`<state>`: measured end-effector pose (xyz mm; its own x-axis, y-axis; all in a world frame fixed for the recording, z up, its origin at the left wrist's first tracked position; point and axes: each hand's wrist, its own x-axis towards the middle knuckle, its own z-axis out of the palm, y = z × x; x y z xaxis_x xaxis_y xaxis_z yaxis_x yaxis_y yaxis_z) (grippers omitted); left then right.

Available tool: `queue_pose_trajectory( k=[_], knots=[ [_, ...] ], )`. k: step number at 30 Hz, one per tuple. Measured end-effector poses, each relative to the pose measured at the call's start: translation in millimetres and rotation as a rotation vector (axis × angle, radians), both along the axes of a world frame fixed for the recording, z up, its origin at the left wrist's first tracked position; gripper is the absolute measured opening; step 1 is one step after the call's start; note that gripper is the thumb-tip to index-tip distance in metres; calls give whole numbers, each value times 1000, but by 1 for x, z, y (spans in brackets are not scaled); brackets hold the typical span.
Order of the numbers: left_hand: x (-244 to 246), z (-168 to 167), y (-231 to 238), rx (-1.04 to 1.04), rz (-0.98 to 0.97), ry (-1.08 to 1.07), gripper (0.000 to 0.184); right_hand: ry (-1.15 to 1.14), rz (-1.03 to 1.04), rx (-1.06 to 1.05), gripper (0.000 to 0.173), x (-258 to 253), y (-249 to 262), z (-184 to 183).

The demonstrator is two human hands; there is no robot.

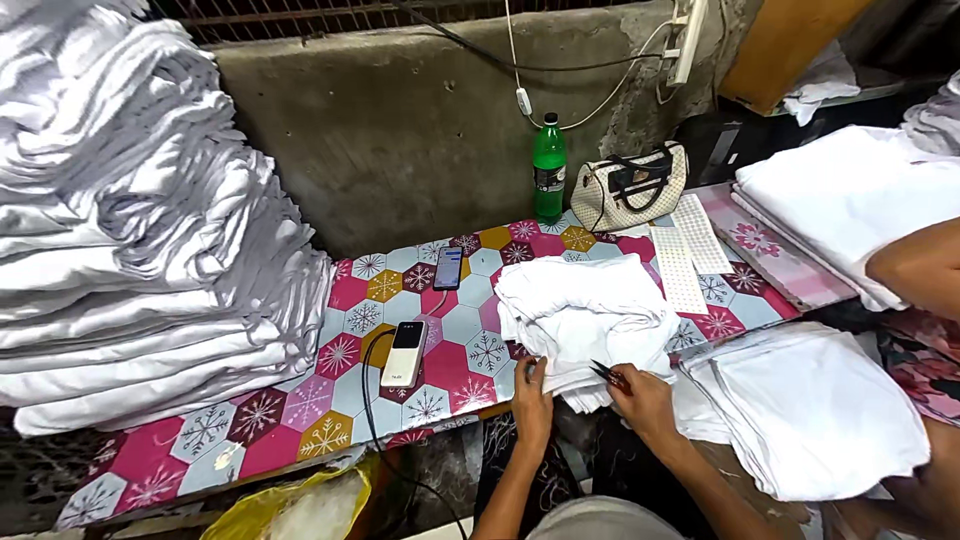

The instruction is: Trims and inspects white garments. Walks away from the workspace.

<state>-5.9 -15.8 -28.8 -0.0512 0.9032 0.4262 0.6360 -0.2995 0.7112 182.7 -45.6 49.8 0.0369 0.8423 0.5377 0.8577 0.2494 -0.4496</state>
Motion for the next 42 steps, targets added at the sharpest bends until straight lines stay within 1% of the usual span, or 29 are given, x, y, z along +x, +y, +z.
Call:
queue_pose_trajectory(
  k=[2, 3, 4, 6, 7, 8, 9, 11, 12, 13, 14, 15, 17, 19, 21, 22, 23, 24, 25, 27, 28, 30, 31, 33, 35, 37, 39, 40, 42],
  knots=[
    [-15, 7, -9, 40, -117, -89, 53, -92, -10, 87, 22, 13, -4, -8],
    [-23, 20, -19, -27, -227, -115, 52, -83, 7, 30, 22, 18, -9, -10],
    [-31, 39, -26, -168, -363, -118, 49, -44, 48, -97, 21, 22, -13, -9],
    [-48, 81, -22, -493, -620, -86, 42, 95, 200, -537, 21, 29, -5, 10],
    [-55, 100, -12, -553, -678, -98, 40, 153, 274, -697, 24, 31, 9, 24],
    [-61, 117, -3, -489, -634, -164, 37, 209, 312, -728, 26, 31, 27, 39],
    [-63, 131, 7, -331, -494, -292, 34, 293, 304, -656, 29, 28, 45, 56],
    [-61, 157, 36, 92, -143, -502, 31, 500, 251, -413, 35, 20, 81, 92],
    [-62, 171, 49, 256, -16, -545, 31, 587, 259, -308, 36, 18, 96, 109],
    [-64, 182, 56, 358, 64, -552, 31, 642, 278, -221, 34, 16, 107, 121],
    [-63, 188, 56, 398, 91, -526, 30, 670, 294, -160, 33, 13, 112, 128],
    [-58, 185, 51, 393, 74, -472, 28, 672, 300, -131, 32, 10, 112, 129],
    [-38, 160, 36, 287, -50, -341, 24, 619, 298, -175, 31, 2, 102, 114],
    [-17, 122, 26, 25, -224, -208, 23, 545, 285, -290, 31, -4, 90, 83],
    [0, 82, 30, -270, -237, -73, 37, 459, 257, -409, 29, -3, 84, 49],
    [6, 65, 36, -359, -204, -15, 48, 396, 251, -443, 30, 0, 84, 36],
    [10, 51, 44, -387, -169, 34, 53, 328, 257, -444, 30, 3, 84, 24],
    [13, 41, 51, -355, -139, 80, 49, 267, 274, -429, 30, 5, 86, 14],
    [14, 35, 57, -271, -113, 114, 39, 216, 289, -409, 29, 6, 88, 7],
    [12, 37, 68, -113, -117, 125, 21, 145, 279, -369, 29, 7, 93, -4],
    [11, 45, 72, -101, -150, 103, 18, 129, 256, -348, 33, 7, 95, -8],
    [11, 68, 75, -194, -229, 18, 21, 136, 228, -289, 40, 7, 103, -18],
    [11, 80, 75, -229, -263, -21, 24, 159, 223, -256, 37, 8, 107, -22],
    [12, 101, 76, -195, -322, -74, 23, 238, 237, -196, 25, 9, 117, -22],
    [11, 110, 78, -169, -365, -103, 21, 305, 281, -204, 16, 12, 126, -13],
    [12, 100, 82, -215, -366, -57, 28, 369, 302, -289, 14, 15, 131, -3],
    [14, 76, 90, -244, -333, -35, 33, 406, 317, -380, 14, 18, 136, 6],
    [15, 68, 94, -237, -308, -60, 30, 406, 325, -414, 15, 19, 137, 9],
    [12, 71, 102, -279, -321, -168, 29, 440, 321, -451, 16, 19, 138, 13]
  ],
)
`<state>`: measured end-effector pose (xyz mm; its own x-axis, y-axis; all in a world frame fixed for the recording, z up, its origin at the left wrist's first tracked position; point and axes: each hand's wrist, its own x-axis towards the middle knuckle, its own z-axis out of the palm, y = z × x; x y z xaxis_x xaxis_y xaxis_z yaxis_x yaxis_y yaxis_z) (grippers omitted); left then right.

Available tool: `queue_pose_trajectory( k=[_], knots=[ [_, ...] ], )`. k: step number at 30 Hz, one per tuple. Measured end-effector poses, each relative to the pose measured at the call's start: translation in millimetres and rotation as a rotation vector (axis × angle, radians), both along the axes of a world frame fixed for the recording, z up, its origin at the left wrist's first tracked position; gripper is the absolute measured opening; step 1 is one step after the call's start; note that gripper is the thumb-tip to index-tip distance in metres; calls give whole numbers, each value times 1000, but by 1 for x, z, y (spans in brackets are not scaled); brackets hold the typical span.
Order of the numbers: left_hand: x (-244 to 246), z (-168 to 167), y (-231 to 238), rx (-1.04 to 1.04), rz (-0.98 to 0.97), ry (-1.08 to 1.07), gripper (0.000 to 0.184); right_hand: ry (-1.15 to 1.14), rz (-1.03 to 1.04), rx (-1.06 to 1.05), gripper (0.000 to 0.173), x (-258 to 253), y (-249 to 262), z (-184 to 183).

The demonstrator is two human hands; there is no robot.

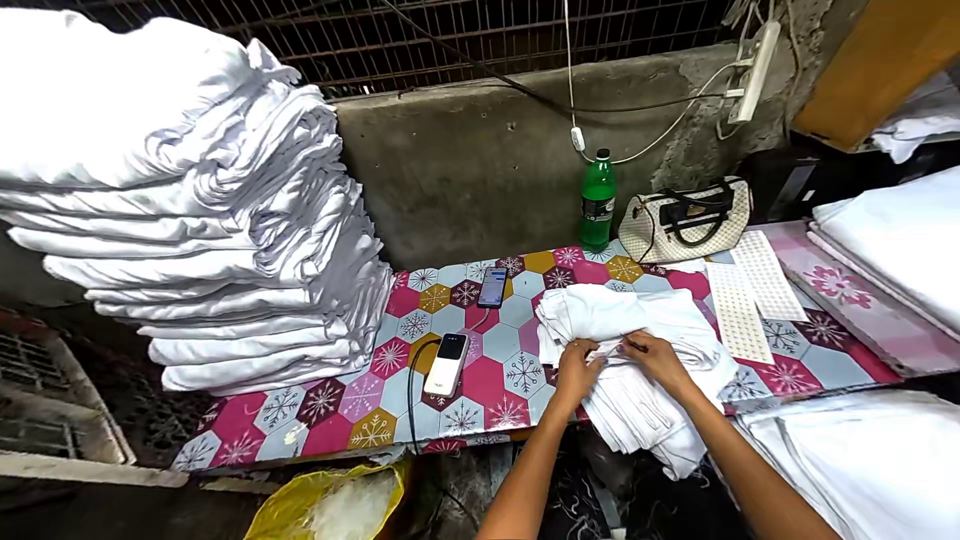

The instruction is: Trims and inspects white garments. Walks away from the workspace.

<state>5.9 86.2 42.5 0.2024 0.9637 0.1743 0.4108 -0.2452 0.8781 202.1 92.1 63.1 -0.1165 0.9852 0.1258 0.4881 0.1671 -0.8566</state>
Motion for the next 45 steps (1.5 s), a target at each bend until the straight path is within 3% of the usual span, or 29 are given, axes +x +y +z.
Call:
queue_pose_trajectory(
  k=[4, 8, 10, 12, 17, 19, 24, 27, 30, 32, 35, 39, 45],
  knots=[
    [-5, 16, 13, -30, -51, -100, 26, 270, -104, -178, 16, -2, -6, 23],
    [-10, 42, 19, -219, -27, -411, 18, 514, -156, -229, 10, 6, 2, 37],
    [-15, 57, 11, -241, -9, -462, 17, 438, -214, -174, 12, 10, 0, 36],
    [-16, 65, -4, -157, 48, -366, 16, 286, -264, -25, 17, 6, -17, 35],
    [-2, 55, -36, 272, 146, -62, 17, 39, -268, 338, 29, -45, -76, 16],
    [9, 50, -52, 441, 158, 14, 16, -67, -367, 449, 33, -62, -81, 9],
    [-4, 26, -68, 675, 269, 112, 17, -272, -578, 714, 20, -47, -77, 3],
    [-35, -11, -70, 566, 361, 157, 15, -349, -434, 540, 17, -32, -113, -22],
    [-51, -51, -97, 214, 330, 263, 13, -343, -213, -76, 26, -21, -155, -42],
    [-60, -55, -110, -85, 284, 345, 17, -359, -123, -394, 28, -9, -164, -41],
    [-61, -36, -118, -109, 289, 228, 16, -288, -91, -381, 25, 4, -167, -23],
    [-21, -6, -114, -85, 137, -24, 13, -95, -36, -354, 40, -1, -147, 10],
    [16, -46, -82, -58, 125, 100, 31, -60, -26, -363, 38, -12, -132, 16]
  ],
)
